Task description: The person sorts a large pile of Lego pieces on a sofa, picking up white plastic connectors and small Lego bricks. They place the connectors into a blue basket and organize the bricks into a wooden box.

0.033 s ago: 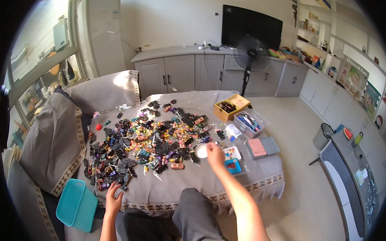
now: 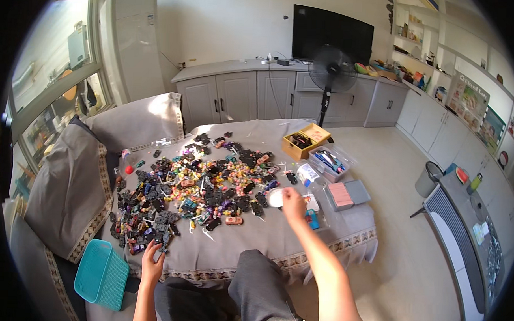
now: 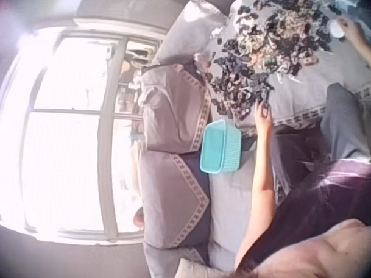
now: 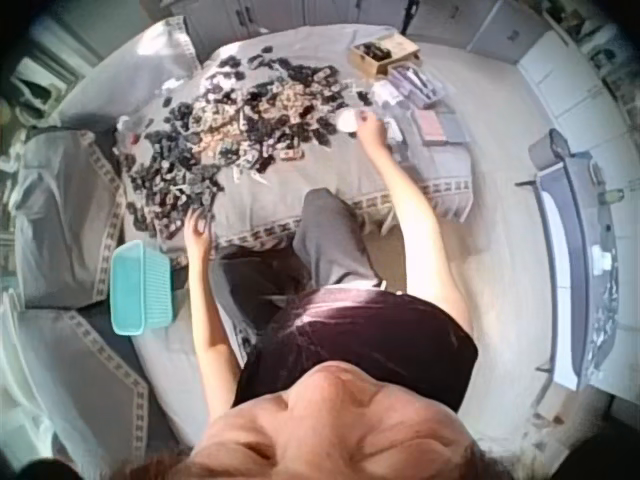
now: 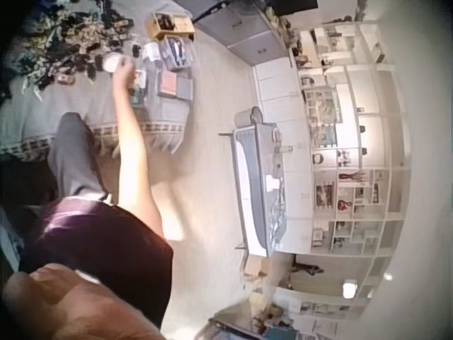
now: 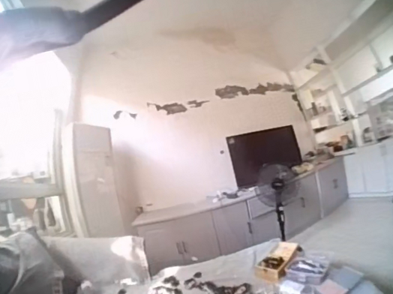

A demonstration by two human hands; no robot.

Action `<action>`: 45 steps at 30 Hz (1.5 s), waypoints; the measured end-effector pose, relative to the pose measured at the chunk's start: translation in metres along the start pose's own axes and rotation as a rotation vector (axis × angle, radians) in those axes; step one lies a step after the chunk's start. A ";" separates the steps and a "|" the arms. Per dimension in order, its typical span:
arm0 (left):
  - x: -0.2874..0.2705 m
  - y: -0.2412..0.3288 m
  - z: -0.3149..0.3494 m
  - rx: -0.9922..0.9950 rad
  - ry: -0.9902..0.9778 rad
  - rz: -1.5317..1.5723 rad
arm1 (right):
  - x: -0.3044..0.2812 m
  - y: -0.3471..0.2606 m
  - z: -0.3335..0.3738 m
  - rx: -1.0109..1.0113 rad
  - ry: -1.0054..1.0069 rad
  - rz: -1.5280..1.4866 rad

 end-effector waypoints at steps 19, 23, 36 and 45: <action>0.035 0.012 -0.014 -0.033 -0.126 0.079 | 0.041 -0.006 0.055 -0.190 -0.445 0.401; 0.040 0.008 -0.021 -0.016 -0.145 0.055 | 0.065 0.013 0.052 -0.272 -0.434 0.634; 0.065 -0.043 -0.038 -0.099 -0.190 0.043 | 0.161 -0.158 0.143 -0.597 -0.556 0.320; 0.108 -0.058 -0.076 -0.161 -0.241 0.102 | 0.235 -0.157 0.138 -0.419 -0.554 0.357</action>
Point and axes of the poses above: each hand's wrist, its own z-axis away from the middle knuckle, its own x-axis out of the palm, y = z × x, the point moved 10 cm from there along -z, towards the middle knuckle, and after that the axes turned 9 degrees about z, right-handed, at the moved point
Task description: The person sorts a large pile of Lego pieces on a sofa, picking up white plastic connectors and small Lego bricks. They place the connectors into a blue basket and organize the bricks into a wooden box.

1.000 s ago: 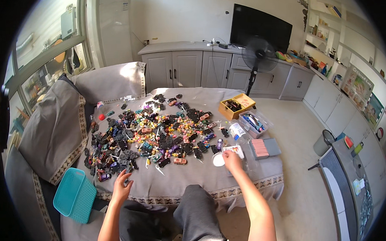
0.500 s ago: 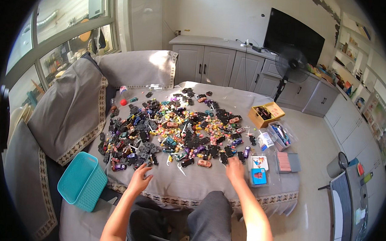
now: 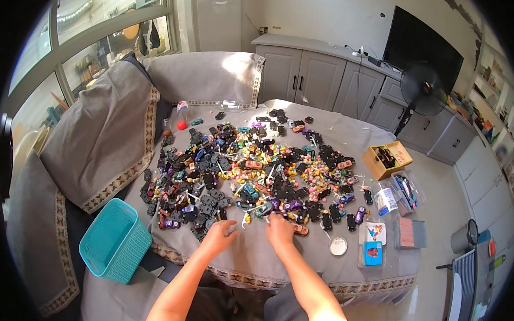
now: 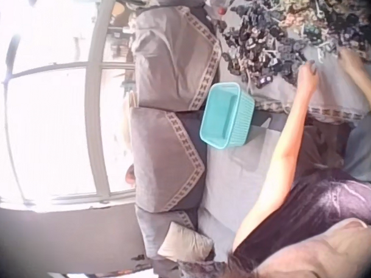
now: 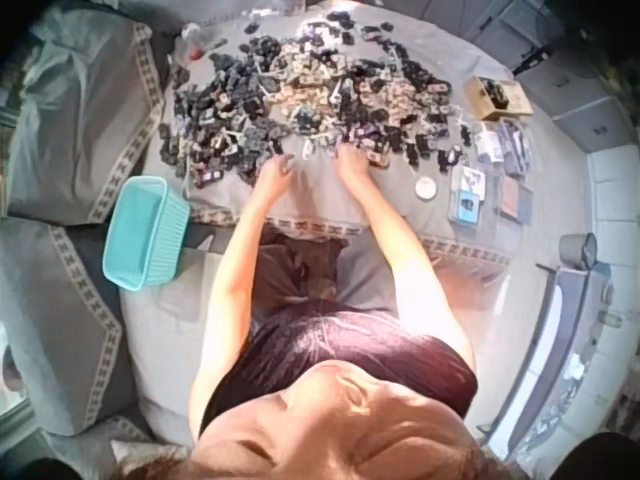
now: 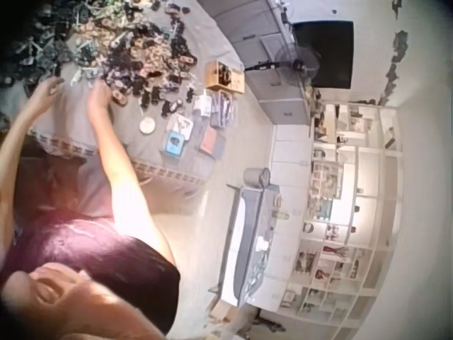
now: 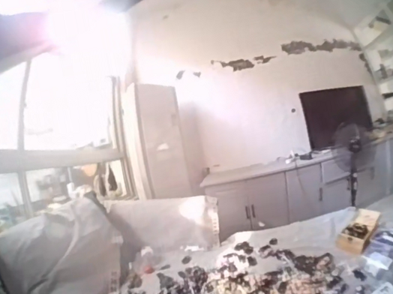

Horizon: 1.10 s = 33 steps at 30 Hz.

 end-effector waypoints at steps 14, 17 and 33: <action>0.018 0.016 -0.085 0.056 0.292 -0.483 | -0.010 0.031 -0.020 0.115 0.101 -0.063; -0.010 -0.008 -0.090 0.075 0.324 -0.482 | -0.016 0.030 -0.021 0.146 0.074 -0.092; 0.025 -0.001 -0.033 -0.052 0.297 -0.258 | -0.014 -0.003 -0.015 0.008 -0.009 -0.298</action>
Point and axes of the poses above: each hand's wrist, its own z-axis away from the middle knuckle, its own x-axis out of the palm, y = z × x, the point moved 10 cm from there along -z, towards the middle knuckle, and after that the axes turned 9 degrees about z, right-handed, at the moved point
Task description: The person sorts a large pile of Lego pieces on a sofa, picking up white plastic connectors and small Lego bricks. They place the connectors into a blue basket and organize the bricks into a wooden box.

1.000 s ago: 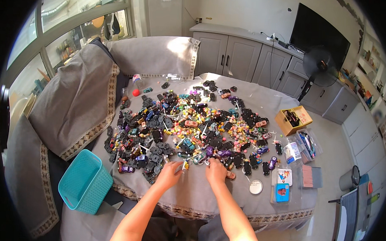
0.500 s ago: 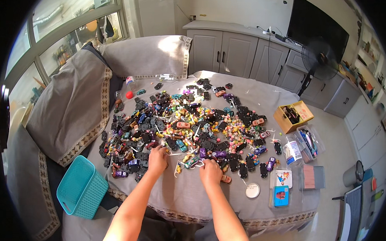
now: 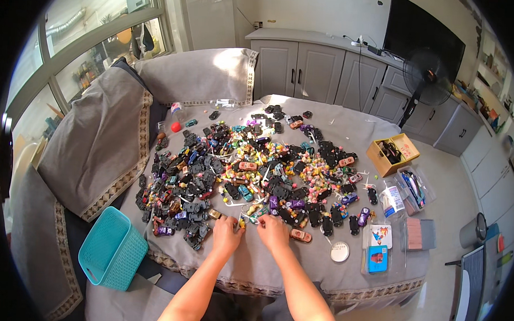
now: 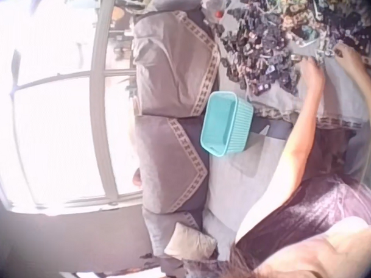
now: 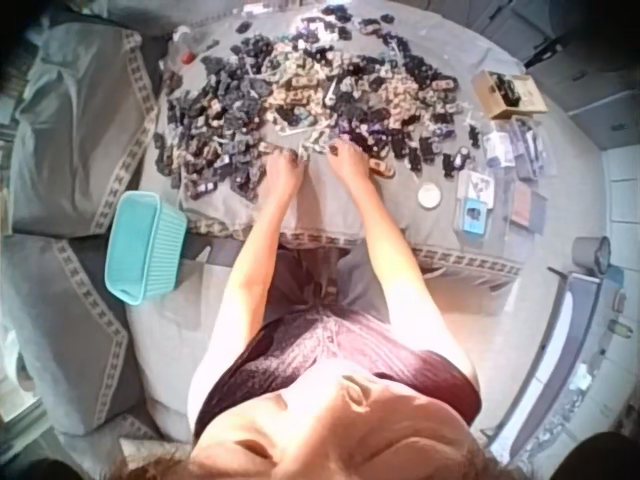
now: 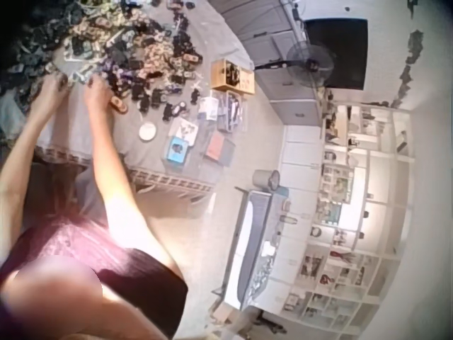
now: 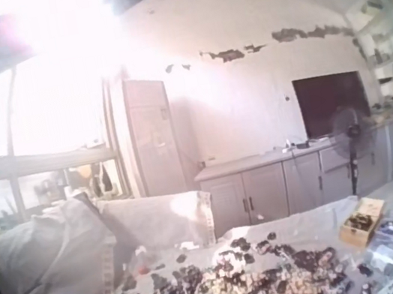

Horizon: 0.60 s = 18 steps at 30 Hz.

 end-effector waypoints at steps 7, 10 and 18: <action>0.009 -0.001 -0.014 -0.058 -0.056 0.016 | 0.003 0.007 -0.007 -0.009 0.059 -0.006; 0.001 -0.002 -0.018 -0.096 -0.029 0.093 | -0.003 0.007 -0.007 0.050 0.071 -0.011; -0.030 -0.012 -0.020 -0.154 0.039 0.134 | 0.012 -0.015 0.000 -0.129 0.058 0.095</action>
Point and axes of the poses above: each hand's wrist, its own z-axis away from the middle knuckle, its own x-axis out of the palm, y = z × x, the point moved 10 cm from there along -z, towards the middle knuckle, and after that the axes turned 9 degrees about z, right-handed, at the moved point
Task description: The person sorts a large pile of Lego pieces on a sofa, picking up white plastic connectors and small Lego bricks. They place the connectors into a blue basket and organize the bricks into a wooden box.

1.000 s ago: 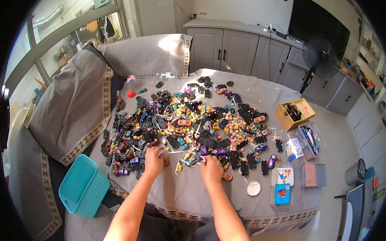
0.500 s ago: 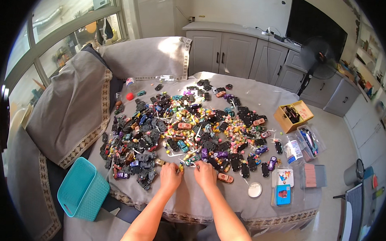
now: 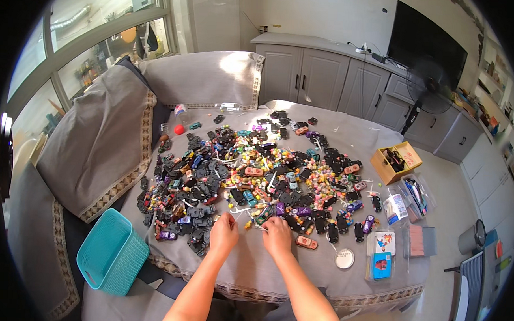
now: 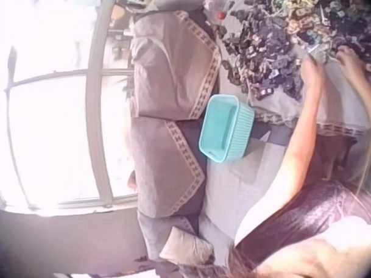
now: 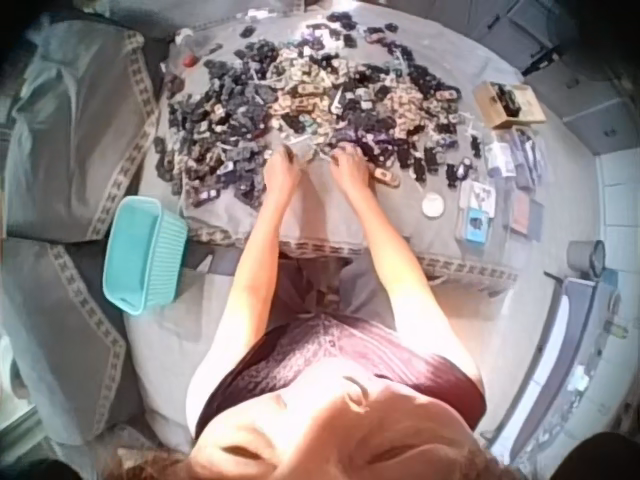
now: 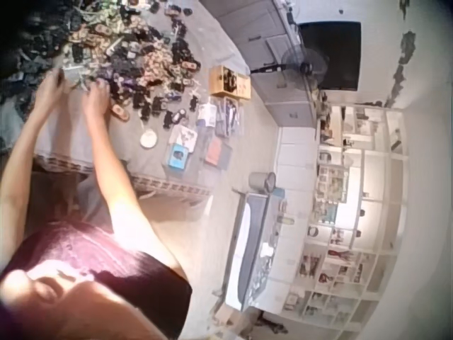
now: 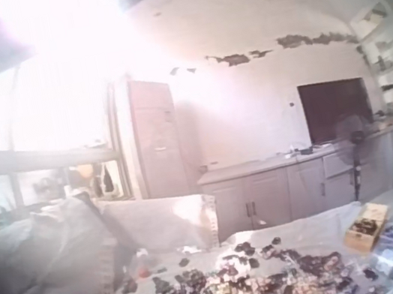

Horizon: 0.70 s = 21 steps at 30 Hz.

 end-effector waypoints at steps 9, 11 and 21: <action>0.000 0.004 0.004 -0.004 -0.044 0.067 | 0.007 -0.009 -0.001 0.006 0.035 -0.073; 0.004 0.003 0.004 -0.014 -0.055 0.101 | 0.011 -0.004 -0.002 0.035 0.005 -0.094; -0.005 -0.010 -0.001 -0.077 -0.045 0.259 | 0.015 0.015 -0.005 0.134 -0.108 -0.134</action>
Point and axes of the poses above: each hand's wrist, its own z-axis away from the middle knuckle, its own x-axis out of the palm, y = z × x, the point moved 10 cm from there along -z, towards the middle knuckle, and after that the axes turned 9 degrees about z, right-handed, at the moved point
